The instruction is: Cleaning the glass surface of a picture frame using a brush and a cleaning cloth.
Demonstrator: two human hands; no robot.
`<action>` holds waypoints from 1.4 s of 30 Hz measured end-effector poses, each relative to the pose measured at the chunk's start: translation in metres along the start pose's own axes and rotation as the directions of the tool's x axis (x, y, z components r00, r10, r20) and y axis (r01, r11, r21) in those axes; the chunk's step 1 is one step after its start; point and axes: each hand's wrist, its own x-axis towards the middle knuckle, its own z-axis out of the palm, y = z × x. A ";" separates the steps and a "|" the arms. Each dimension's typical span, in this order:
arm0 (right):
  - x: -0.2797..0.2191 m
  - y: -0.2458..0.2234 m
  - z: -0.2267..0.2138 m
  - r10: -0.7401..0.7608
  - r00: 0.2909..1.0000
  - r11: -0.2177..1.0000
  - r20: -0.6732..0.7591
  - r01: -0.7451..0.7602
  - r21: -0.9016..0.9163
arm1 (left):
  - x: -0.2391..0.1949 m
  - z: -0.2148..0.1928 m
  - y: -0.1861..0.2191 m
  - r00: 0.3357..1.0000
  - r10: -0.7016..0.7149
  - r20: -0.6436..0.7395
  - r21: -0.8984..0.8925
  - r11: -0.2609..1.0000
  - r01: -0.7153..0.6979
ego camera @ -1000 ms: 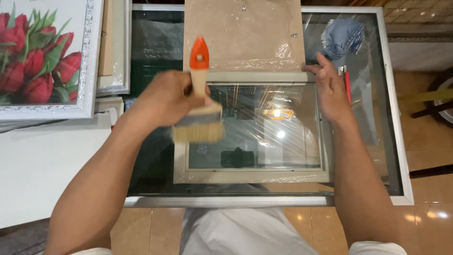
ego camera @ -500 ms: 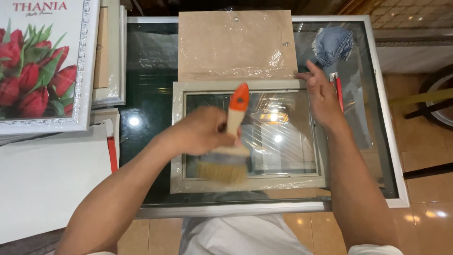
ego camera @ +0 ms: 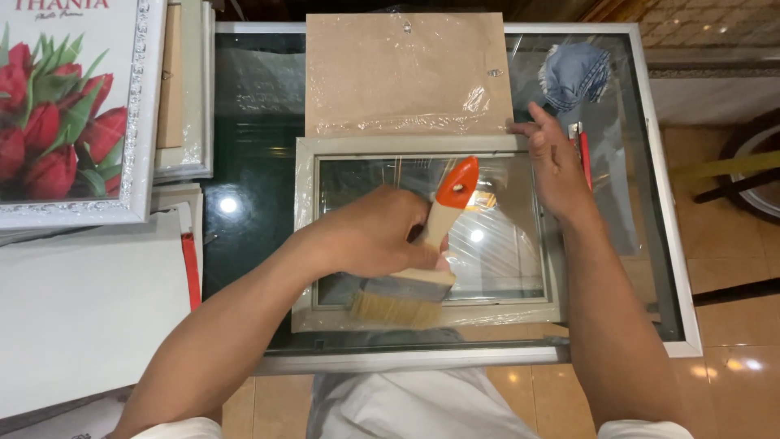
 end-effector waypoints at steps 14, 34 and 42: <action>-0.001 -0.006 -0.001 0.001 1.000 1.000 0.013 -0.001 -0.005 | 0.019 0.004 0.008 0.974 0.182 -0.132 -0.267 0.940 -0.212; 0.005 -0.036 -0.015 0.273 0.962 0.793 0.007 -0.229 0.564 | 0.121 0.074 0.011 0.945 0.199 -0.259 -0.158 0.957 -0.245; 0.005 -0.023 -0.013 0.221 0.975 0.770 -0.002 -0.173 0.614 | 0.114 0.046 0.029 0.436 0.186 -0.881 -0.202 0.685 -0.700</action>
